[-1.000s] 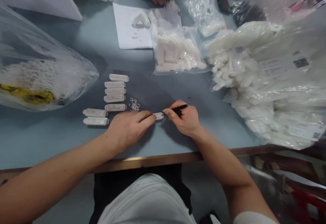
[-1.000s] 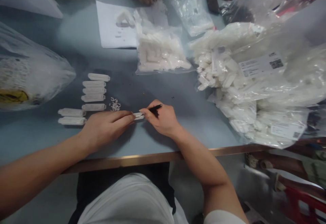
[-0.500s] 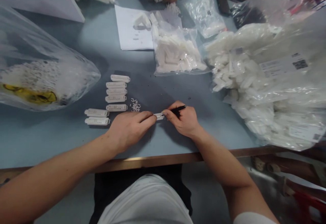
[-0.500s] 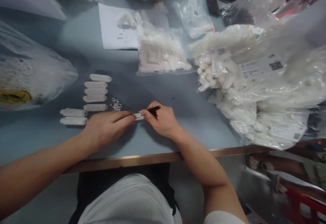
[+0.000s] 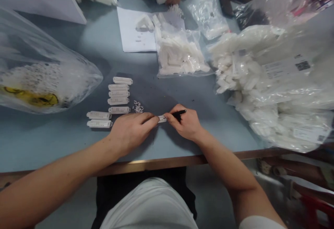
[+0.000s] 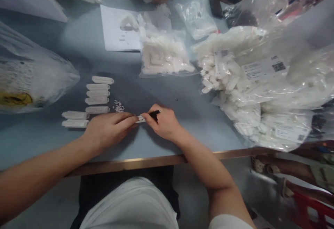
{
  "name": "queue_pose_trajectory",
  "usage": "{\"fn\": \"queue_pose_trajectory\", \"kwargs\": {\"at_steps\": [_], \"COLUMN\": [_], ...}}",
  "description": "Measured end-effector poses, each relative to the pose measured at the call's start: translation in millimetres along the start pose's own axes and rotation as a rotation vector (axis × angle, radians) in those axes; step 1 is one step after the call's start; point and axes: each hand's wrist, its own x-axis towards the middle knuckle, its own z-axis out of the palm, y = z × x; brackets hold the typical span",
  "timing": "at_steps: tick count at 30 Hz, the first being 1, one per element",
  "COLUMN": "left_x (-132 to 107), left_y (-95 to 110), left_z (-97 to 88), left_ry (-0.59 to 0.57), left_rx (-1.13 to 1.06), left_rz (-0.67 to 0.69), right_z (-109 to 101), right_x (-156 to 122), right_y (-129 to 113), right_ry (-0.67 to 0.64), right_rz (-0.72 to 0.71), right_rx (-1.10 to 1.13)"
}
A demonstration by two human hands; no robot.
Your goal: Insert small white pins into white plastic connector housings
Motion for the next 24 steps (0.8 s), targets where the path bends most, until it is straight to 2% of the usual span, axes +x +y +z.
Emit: {"fn": "queue_pose_trajectory", "kwargs": {"at_steps": [6,16,24], "left_x": [4.0,2.7,3.0], "left_y": [2.4,1.3,1.2], "left_z": [-3.8,-1.1,-1.7], "left_ry": [0.03,0.038,0.013], "left_rx": [0.01,0.002,0.03], "left_rz": [-0.063,-0.06,-0.055], "right_z": [-2.3,0.2,1.2], "right_x": [-0.5,0.0,-0.7], "right_y": [-0.6,-1.7,-3.8], "right_ry": [0.061,0.028,0.026], "right_rz": [0.154,0.15,0.112], "right_rx": [0.13,0.128,0.026]}}
